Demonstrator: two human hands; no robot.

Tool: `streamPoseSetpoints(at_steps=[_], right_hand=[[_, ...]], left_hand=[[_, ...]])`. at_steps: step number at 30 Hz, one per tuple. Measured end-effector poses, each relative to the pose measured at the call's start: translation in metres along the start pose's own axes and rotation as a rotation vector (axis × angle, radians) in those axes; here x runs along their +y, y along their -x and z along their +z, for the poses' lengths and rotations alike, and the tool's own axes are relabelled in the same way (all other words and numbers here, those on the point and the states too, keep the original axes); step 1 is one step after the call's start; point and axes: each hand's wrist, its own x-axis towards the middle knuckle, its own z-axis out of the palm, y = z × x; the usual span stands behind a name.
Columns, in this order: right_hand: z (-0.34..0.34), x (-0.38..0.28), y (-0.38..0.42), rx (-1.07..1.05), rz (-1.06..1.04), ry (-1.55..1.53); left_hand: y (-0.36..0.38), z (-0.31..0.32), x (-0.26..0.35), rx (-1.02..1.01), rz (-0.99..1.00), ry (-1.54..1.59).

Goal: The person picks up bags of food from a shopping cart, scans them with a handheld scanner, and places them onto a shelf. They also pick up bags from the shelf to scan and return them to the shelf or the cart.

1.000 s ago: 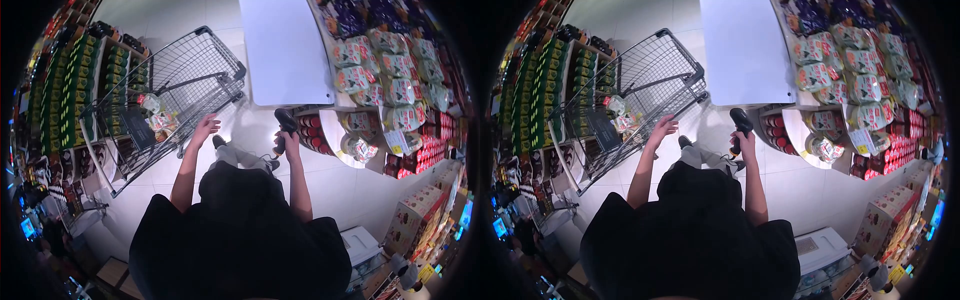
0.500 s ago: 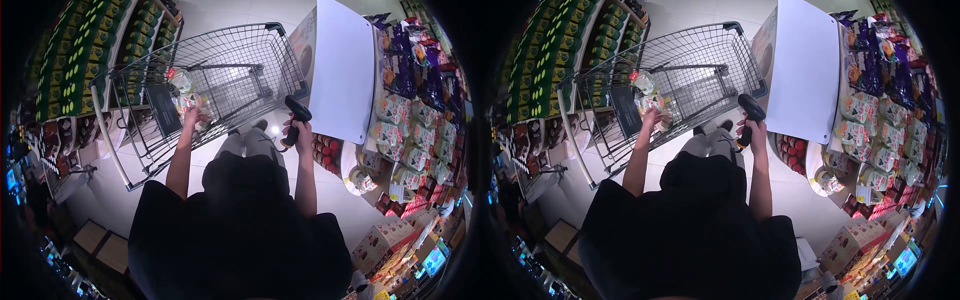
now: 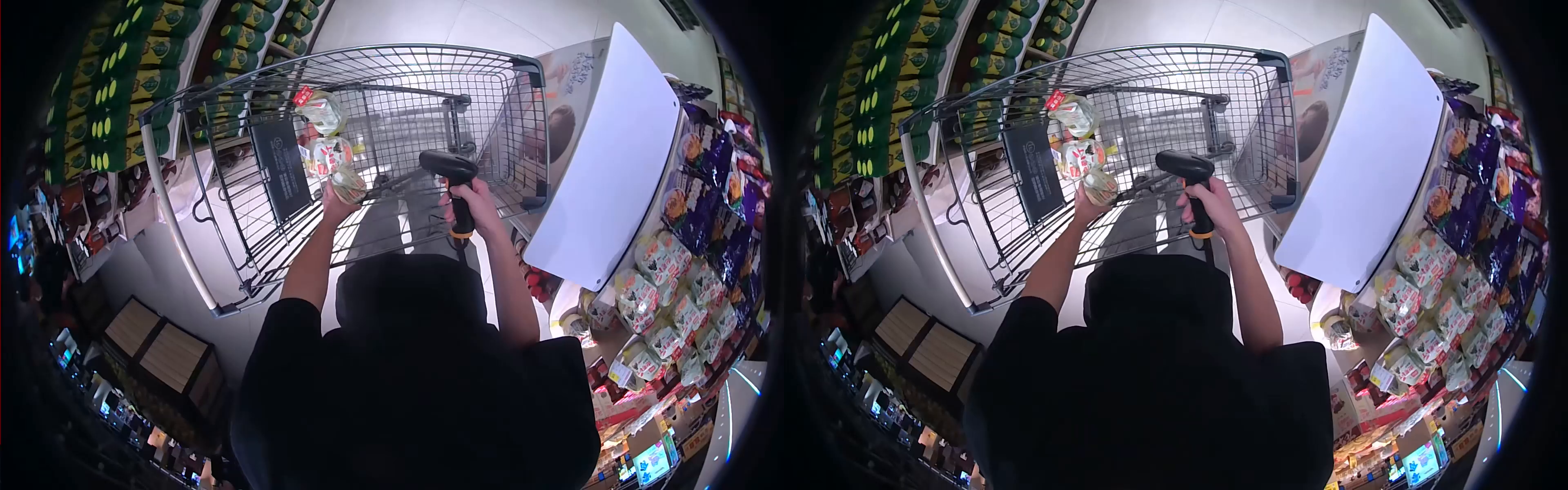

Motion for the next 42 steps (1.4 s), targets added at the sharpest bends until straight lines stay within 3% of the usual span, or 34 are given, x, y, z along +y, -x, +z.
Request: streamPoseSetpoints(at_steps=[3,7,10,19,21,25,27,30,31,33,34,37,38,39,42], right_hand=[[0.01,0.004,-0.024,-0.02,0.013,-0.014],[0.025,0.019,-0.04,0.039,0.004,-0.019],[0.034,0.038,-0.045,0.082,0.005,-0.058],[0.062,0.064,-0.036,0.182,0.0,-0.102],[0.064,0.06,-0.033,0.182,-0.022,-0.117],[0.066,0.054,-0.027,0.169,-0.068,-0.214],[0.069,0.05,-0.024,0.17,-0.106,-0.259],[0.081,0.041,-0.018,0.187,-0.148,-0.253],[0.085,0.043,-0.017,0.199,-0.171,-0.215],[0.096,0.043,-0.009,0.225,-0.171,-0.154],[0.104,0.039,-0.001,0.21,-0.2,-0.188],[0.127,0.033,0.026,0.228,-0.222,-0.353],[0.127,0.033,0.036,0.212,-0.22,-0.395],[0.126,0.031,0.047,0.226,-0.244,-0.402],[0.122,0.032,0.078,0.215,-0.352,-0.408]], left_hand=[[-0.003,-0.006,0.019,0.116,0.267,0.119],[-0.011,-0.002,0.036,0.246,0.267,0.152],[-0.019,0.0,0.033,0.369,0.497,0.142],[-0.014,-0.034,0.03,0.229,0.55,0.05],[-0.008,-0.039,0.032,0.259,0.455,0.291],[0.01,-0.065,0.036,0.087,0.27,0.367],[0.019,-0.095,0.054,-0.051,0.38,0.558],[0.043,-0.144,0.107,-0.078,0.561,0.595],[0.05,-0.154,0.117,-0.124,0.631,0.808],[0.075,-0.191,0.162,-0.314,0.67,1.017],[0.084,-0.198,0.167,-0.313,0.652,0.956],[0.108,-0.2,0.177,-0.535,0.455,1.144],[0.097,-0.182,0.161,-0.647,0.559,1.263],[0.102,-0.18,0.176,-0.63,0.611,1.279],[0.121,-0.166,0.218,-0.639,0.608,1.271]])
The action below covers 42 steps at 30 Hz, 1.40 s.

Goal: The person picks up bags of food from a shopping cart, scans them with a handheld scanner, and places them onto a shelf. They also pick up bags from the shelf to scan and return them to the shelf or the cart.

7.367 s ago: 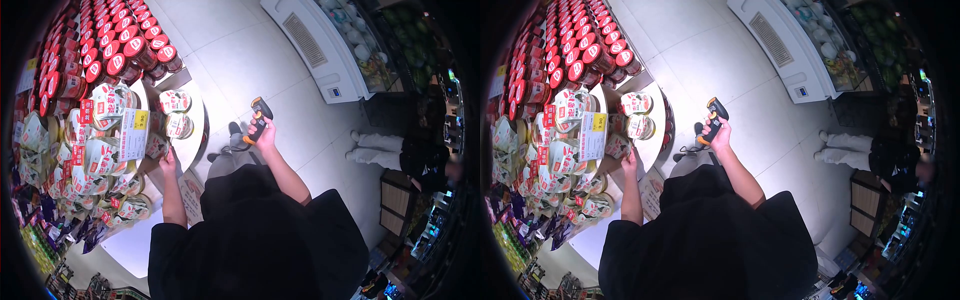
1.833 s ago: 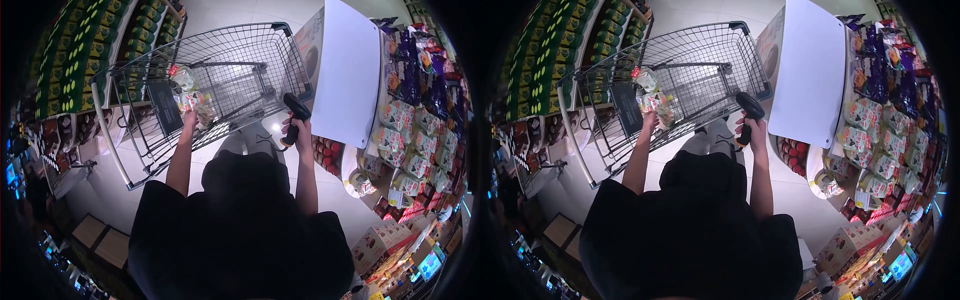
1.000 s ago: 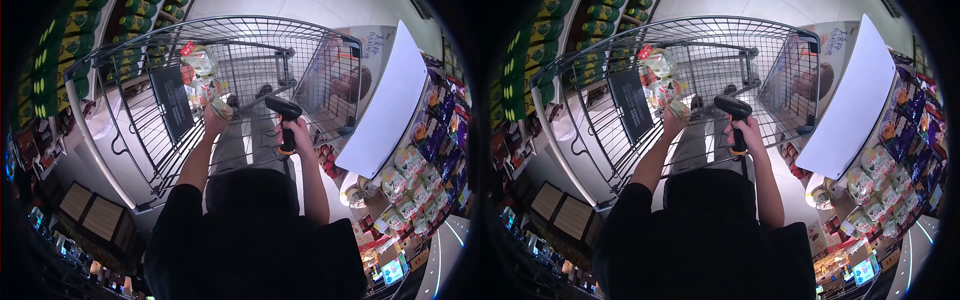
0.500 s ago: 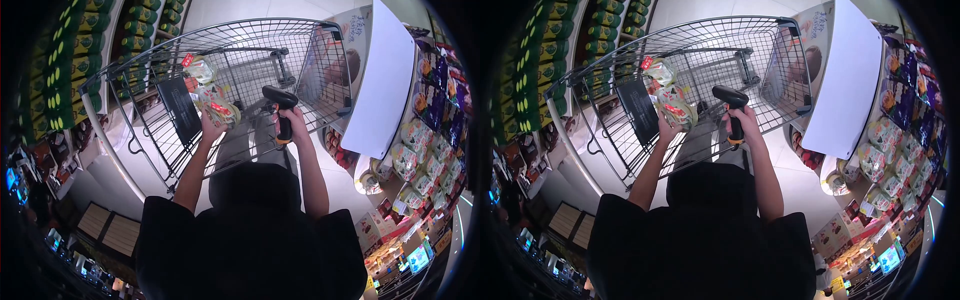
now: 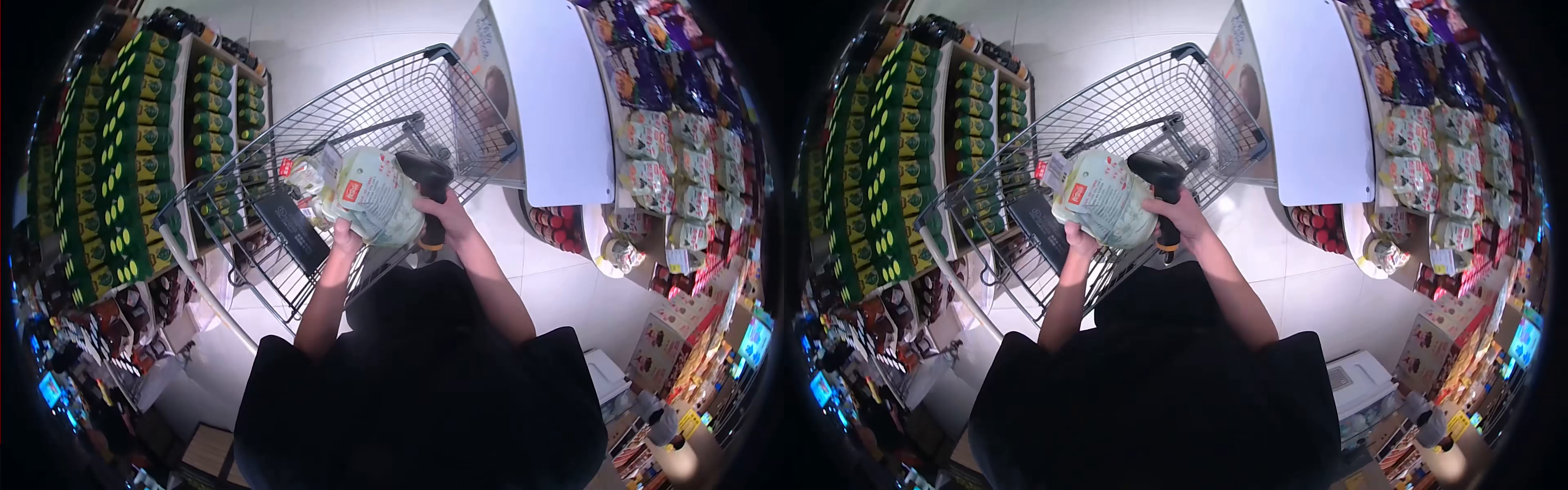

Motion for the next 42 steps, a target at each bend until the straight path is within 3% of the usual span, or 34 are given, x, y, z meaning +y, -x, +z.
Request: streamPoseSetpoints(at_steps=[3,5,9,11,12,15,22,25,29,33,42], right_hand=[[-0.012,0.002,0.027,0.12,-0.052,-0.093],[-0.02,0.007,0.042,0.253,-0.193,-0.195],[-0.04,0.01,0.075,0.374,-0.305,-0.244],[-0.05,0.007,0.092,0.468,-0.39,-0.255],[-0.055,0.003,0.103,0.486,-0.412,-0.275],[-0.07,-0.006,0.14,0.598,-0.457,-0.114],[-0.136,-0.025,0.238,0.635,-0.631,-0.095],[-0.18,-0.035,0.287,0.713,-0.674,-0.14],[-0.225,-0.063,0.359,0.558,-0.64,-0.046],[-0.258,-0.074,0.405,0.544,-0.63,-0.087],[-0.319,-0.07,0.454,0.659,-0.658,-0.225]], left_hand=[[-0.01,0.028,-0.008,-0.015,-0.118,-0.045],[-0.013,0.036,-0.019,-0.074,-0.22,0.033],[-0.016,0.069,-0.029,-0.262,-0.292,0.001],[-0.011,0.097,-0.025,-0.37,-0.418,-0.145],[-0.012,0.101,-0.037,-0.426,-0.363,-0.212],[-0.013,0.108,-0.069,-0.553,-0.432,-0.083],[-0.01,0.192,-0.119,-0.713,-0.787,0.255],[-0.004,0.233,-0.144,-0.773,-0.926,0.203],[0.011,0.29,-0.183,-0.895,-1.015,0.048],[0.034,0.34,-0.23,-0.946,-1.065,0.03],[0.051,0.402,-0.298,-0.991,-1.177,0.029]])
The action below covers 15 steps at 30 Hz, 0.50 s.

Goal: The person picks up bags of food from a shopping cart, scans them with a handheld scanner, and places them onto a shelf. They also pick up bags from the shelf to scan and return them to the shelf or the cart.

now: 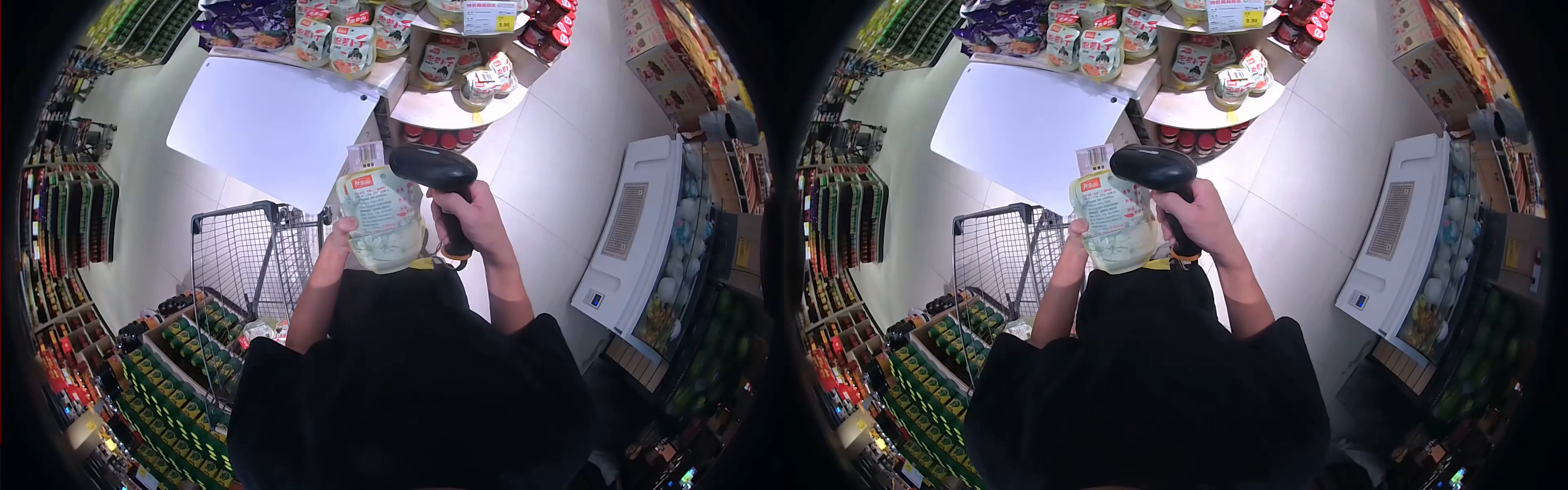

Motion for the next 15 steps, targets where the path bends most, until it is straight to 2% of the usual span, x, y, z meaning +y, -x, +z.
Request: streamPoseSetpoints(at_steps=[7,14,15], right_hand=[[-0.014,-0.006,-0.02,0.125,-0.055,-0.005],[-0.007,-0.018,-0.048,0.239,-0.054,-0.006],[-0.006,-0.019,-0.055,0.246,-0.055,0.006]], left_hand=[[-0.041,-0.022,0.011,-0.031,-0.08,0.049],[-0.1,-0.04,0.052,-0.189,-0.173,0.085],[-0.102,-0.045,0.053,-0.158,-0.186,0.128]])
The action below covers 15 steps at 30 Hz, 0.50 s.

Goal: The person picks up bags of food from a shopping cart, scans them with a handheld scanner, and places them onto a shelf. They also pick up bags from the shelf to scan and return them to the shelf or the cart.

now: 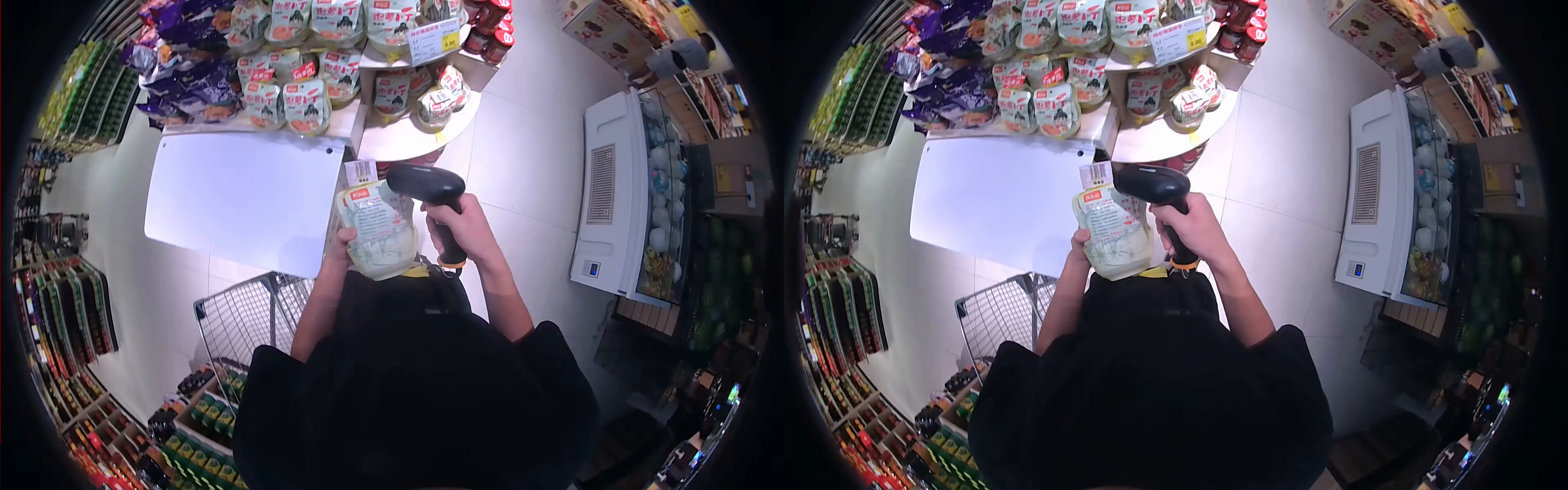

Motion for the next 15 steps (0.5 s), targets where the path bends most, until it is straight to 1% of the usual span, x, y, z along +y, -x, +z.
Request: streamPoseSetpoints(at_steps=[1,2,4,5,6,8,9,10,11,12,13,14,15], right_hand=[[0.001,0.002,-0.007,-0.01,-0.01,0.006],[0.005,0.004,-0.014,0.011,-0.023,0.011],[0.012,0.008,-0.028,0.068,0.037,0.06],[0.01,0.02,-0.037,0.107,0.049,0.111],[0.009,0.031,-0.047,0.16,0.056,0.099],[0.003,0.061,-0.066,0.285,0.12,0.117],[-0.001,0.072,-0.07,0.292,0.126,0.121],[-0.002,0.081,-0.073,0.342,0.146,0.138],[-0.003,0.091,-0.076,0.391,0.165,0.152],[-0.002,0.096,-0.079,0.391,0.172,0.149],[-0.001,0.102,-0.081,0.397,0.199,0.118],[-0.002,0.107,-0.084,0.404,0.227,0.087],[0.0,0.11,-0.088,0.432,0.186,0.053]], left_hand=[[0.0,-0.006,0.003,0.031,-0.011,0.047],[-0.002,-0.015,0.007,0.009,-0.025,0.047],[-0.011,-0.024,0.012,0.059,0.043,0.026],[-0.013,-0.028,0.016,0.059,0.033,0.041],[-0.016,-0.036,0.018,0.048,0.022,0.054],[-0.02,-0.053,0.019,0.173,-0.027,-0.14],[-0.022,-0.034,0.029,0.189,-0.019,-0.191],[-0.027,-0.034,0.031,0.191,-0.021,-0.187],[-0.032,-0.034,0.033,0.209,-0.006,-0.36],[-0.039,-0.032,0.035,0.227,0.007,-0.534],[-0.045,-0.028,0.036,0.213,0.087,-0.614],[-0.052,-0.025,0.034,0.217,0.078,-0.613],[-0.058,-0.027,0.03,0.263,0.088,-0.619]])
